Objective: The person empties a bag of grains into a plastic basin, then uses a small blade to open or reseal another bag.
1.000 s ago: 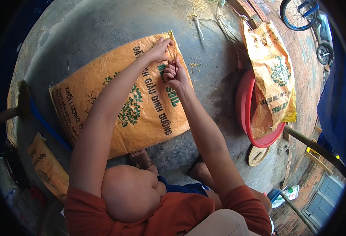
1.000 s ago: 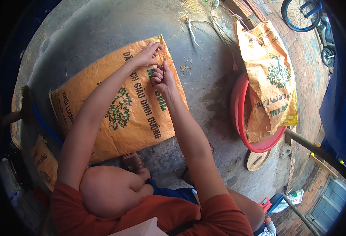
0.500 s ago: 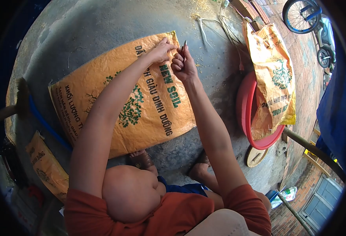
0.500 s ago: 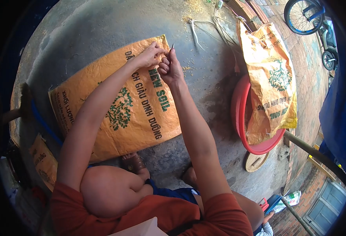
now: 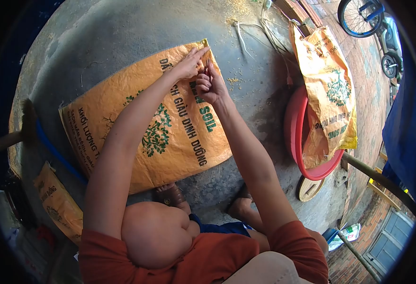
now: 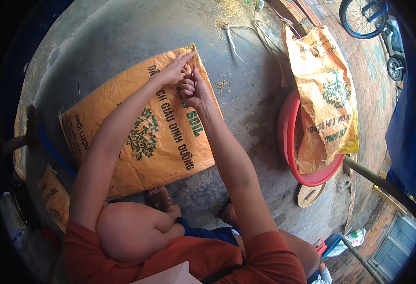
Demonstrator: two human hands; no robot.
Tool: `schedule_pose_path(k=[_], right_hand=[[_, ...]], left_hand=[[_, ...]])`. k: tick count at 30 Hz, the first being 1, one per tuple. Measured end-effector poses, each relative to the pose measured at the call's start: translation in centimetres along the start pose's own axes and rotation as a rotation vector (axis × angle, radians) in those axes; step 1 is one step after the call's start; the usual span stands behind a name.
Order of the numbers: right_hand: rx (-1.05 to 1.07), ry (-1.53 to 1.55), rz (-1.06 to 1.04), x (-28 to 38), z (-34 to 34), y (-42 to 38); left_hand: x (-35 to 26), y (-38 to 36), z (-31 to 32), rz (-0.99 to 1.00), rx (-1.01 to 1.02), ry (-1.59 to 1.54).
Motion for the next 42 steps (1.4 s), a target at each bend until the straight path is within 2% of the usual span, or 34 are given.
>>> schedule_pose_path(k=[6,9,12,14,17,25,27,31,33,35,36,37,40,41,42], right_hand=[[0.118,0.07,0.035,0.6,-0.8,0.7],[0.157,0.083,0.036,0.9,-0.8,0.9],[0.182,0.087,0.031,1.2,-0.2,0.9],[0.23,0.094,0.041,1.6,0.3,1.0],[0.254,0.161,0.048,2.1,0.6,1.3],[0.159,0.19,0.059,2.2,1.7,1.2],[0.07,0.145,0.005,2.4,1.7,1.7],[0.039,0.069,-0.026,2.5,2.1,1.6],[0.036,0.099,0.059,2.2,1.2,0.9],[0.012,0.115,0.081,1.4,-0.4,0.3],[-0.031,0.083,0.078,1.2,-0.9,-0.3],[-0.073,0.054,0.074,0.9,-1.3,-0.8],[-0.193,-0.026,0.005,0.4,-2.1,-1.4],[-0.191,-0.025,-0.002,0.2,-2.1,-1.7],[-0.191,-0.102,-0.022,0.0,-2.2,-2.0]], left_hand=[[0.1,-0.1,-0.2,-0.042,0.017,-0.006],[-0.1,0.0,-0.4,-0.089,0.07,-0.122],[0.5,0.1,-0.2,-0.064,0.053,-0.11],[0.6,0.1,-0.2,0.027,-0.002,0.024],[0.3,-0.1,-0.2,0.035,-0.005,-0.016],[0.2,-0.3,-0.2,0.013,0.004,-0.036],[0.3,-0.3,-0.1,0.015,-0.004,-0.03],[0.1,-0.2,-0.4,0.024,-0.005,-0.057],[0.8,0.4,-0.4,-0.007,-0.005,-0.101],[1.1,0.9,-0.9,-0.113,0.116,-0.507],[1.0,0.6,-1.0,-0.151,0.107,-0.705],[0.8,0.6,-1.2,-0.148,0.11,-0.705],[-0.1,0.5,-1.6,-0.268,-0.008,-1.137],[-0.1,0.9,-1.6,-0.265,-0.002,-1.134],[0.1,1.4,-1.9,-0.398,-0.06,-1.252]])
Point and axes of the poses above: each hand's wrist, its own y-axis towards the middle knuckle, its own z-axis out of the palm, x = y × z, the point moved 1 cm from there along y, towards the middle knuckle, and after that the axes turned 9 degrees about -y, right-handed, at the moved point
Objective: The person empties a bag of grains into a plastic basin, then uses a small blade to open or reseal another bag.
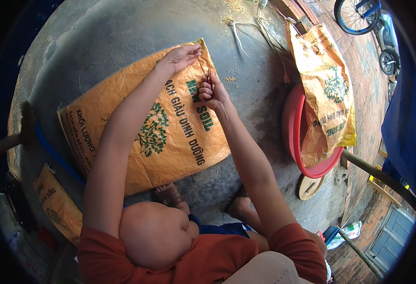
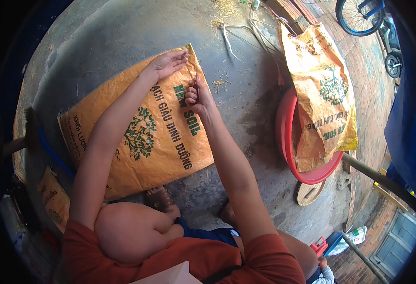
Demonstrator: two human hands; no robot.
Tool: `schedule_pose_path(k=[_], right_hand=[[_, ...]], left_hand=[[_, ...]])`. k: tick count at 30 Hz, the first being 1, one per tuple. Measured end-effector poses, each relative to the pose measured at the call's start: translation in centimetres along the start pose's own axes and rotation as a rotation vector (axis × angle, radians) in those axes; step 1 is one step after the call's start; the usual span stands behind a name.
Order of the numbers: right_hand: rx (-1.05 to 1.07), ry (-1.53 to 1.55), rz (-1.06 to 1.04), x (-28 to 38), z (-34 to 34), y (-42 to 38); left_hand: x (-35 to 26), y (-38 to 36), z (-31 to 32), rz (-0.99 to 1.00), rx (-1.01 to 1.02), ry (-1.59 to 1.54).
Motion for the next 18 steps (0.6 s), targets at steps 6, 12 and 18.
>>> schedule_pose_path(k=[6,12,18], right_hand=[[-0.079,-0.223,-0.098,-0.9,-0.6,0.0],[-0.149,-0.309,-0.11,-0.8,0.5,-0.3],[0.102,-0.195,-0.042,-0.3,2.3,-0.6]], left_hand=[[-4.4,-0.9,0.5,-0.003,0.171,-0.372],[-13.0,-4.7,3.6,0.516,0.169,-0.351],[-4.8,-5.2,0.6,0.51,-0.08,1.393]])
Point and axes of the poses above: each hand's wrist, its own y-axis towards the middle knuckle, its own z-axis out of the palm, x = y × z, the point moved 1 cm from there along y, towards the middle knuckle, and after that the axes turned 9 degrees about -y, right-handed, at the moved point
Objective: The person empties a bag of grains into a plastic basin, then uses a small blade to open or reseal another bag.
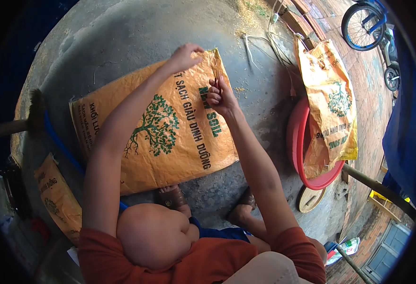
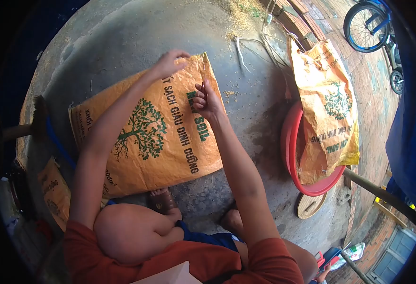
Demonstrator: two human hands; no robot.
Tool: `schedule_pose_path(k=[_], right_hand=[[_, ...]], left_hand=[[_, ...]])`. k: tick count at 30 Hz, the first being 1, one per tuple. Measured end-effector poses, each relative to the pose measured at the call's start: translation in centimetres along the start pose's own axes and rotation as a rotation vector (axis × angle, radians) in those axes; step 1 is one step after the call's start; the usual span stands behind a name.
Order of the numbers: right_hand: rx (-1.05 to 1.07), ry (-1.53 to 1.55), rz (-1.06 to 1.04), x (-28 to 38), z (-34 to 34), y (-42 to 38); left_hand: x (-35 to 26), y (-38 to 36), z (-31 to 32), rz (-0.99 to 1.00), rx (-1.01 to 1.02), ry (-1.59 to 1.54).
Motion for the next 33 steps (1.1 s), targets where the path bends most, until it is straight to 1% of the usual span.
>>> schedule_pose_path(k=[2,3,5,6,9,13,15,19,21,23,25,28,30,32,33], right_hand=[[0.07,0.114,0.037,0.8,0.7,0.9],[0.068,0.11,0.035,1.3,0.7,1.5],[0.088,0.168,0.073,1.9,0.8,2.6],[0.047,0.17,0.073,2.1,0.8,3.0],[0.013,0.135,0.079,2.4,0.2,4.5],[-0.022,0.196,0.064,2.4,-0.4,6.3],[0.045,0.281,0.095,2.7,-0.4,6.8],[0.057,0.328,0.105,3.2,0.3,7.3],[0.055,0.269,0.093,3.6,0.8,7.3],[0.048,0.283,0.087,3.7,1.1,7.2],[-0.021,0.21,-0.011,3.9,1.2,6.9],[-0.036,0.201,-0.008,4.0,0.8,6.8],[-0.023,0.172,-0.017,3.8,0.4,6.9],[-0.01,0.145,-0.028,3.8,0.3,6.9],[-0.042,0.113,-0.03,3.7,0.4,6.7]], left_hand=[[1.5,-1.1,3.0,0.132,-0.07,0.215],[2.0,-1.2,3.8,0.135,-0.074,0.212],[2.5,-1.3,4.7,0.118,-0.003,0.369],[2.4,-1.3,4.8,0.08,0.057,0.438],[2.3,-1.0,4.9,0.058,0.092,0.484],[2.8,-1.0,4.8,0.07,0.086,0.46],[2.9,-0.9,4.9,0.062,0.088,0.467],[3.1,-0.9,5.2,0.051,0.068,0.448],[2.9,-1.0,5.1,0.03,0.065,0.434],[2.9,-0.9,5.1,0.028,0.066,0.447],[3.0,-0.8,5.2,0.031,0.069,0.455],[3.1,-0.2,5.0,0.041,0.064,0.427],[2.3,0.3,4.5,-0.002,0.122,0.496],[1.8,0.9,4.3,-0.017,0.144,0.496],[1.8,1.2,4.2,-0.032,0.167,0.497]])
Point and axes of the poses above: each hand's wrist, its own y-axis towards the middle knuckle, its own z-axis out of the palm, x = y × z, the point moved 1 cm from there along y, towards the middle knuckle, and after that the axes turned 9 degrees about -y, right-handed, at the moved point
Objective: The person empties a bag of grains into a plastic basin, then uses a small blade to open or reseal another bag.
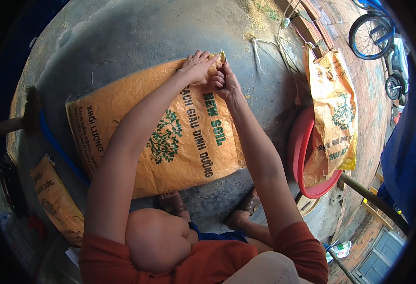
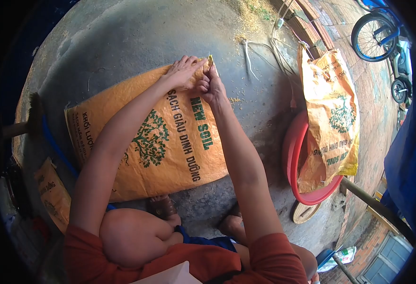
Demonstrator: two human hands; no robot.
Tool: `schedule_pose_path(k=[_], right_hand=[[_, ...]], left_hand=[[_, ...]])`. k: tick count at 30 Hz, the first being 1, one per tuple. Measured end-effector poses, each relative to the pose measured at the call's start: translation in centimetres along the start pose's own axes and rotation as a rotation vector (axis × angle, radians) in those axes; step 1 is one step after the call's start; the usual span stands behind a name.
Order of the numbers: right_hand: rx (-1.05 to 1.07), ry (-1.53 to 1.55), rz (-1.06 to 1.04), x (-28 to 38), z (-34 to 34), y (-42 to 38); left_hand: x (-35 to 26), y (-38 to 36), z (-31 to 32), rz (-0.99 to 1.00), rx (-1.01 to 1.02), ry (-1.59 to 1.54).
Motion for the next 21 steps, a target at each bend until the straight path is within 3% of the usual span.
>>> schedule_pose_path(k=[7,14,16,21], right_hand=[[-0.078,-0.127,-0.112,-0.1,0.7,0.2],[-0.023,-0.075,-0.181,0.1,0.5,-0.2],[0.133,0.087,-0.079,1.2,-0.1,-0.5],[0.095,-0.072,0.069,1.4,0.4,-1.7]], left_hand=[[0.0,0.3,0.1,-0.005,0.015,0.04],[-0.5,0.8,0.0,-0.079,0.064,0.049],[-0.5,0.8,-0.2,-0.071,0.084,0.032],[-0.6,0.7,-0.6,-0.072,0.096,0.03]])
Point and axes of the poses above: each hand's wrist, its own y-axis towards the middle knuckle, its own z-axis out of the palm, x = y × z, the point moved 1 cm from there along y, towards the middle knuckle, and after that the axes turned 9 degrees about -y, right-handed, at the moved point
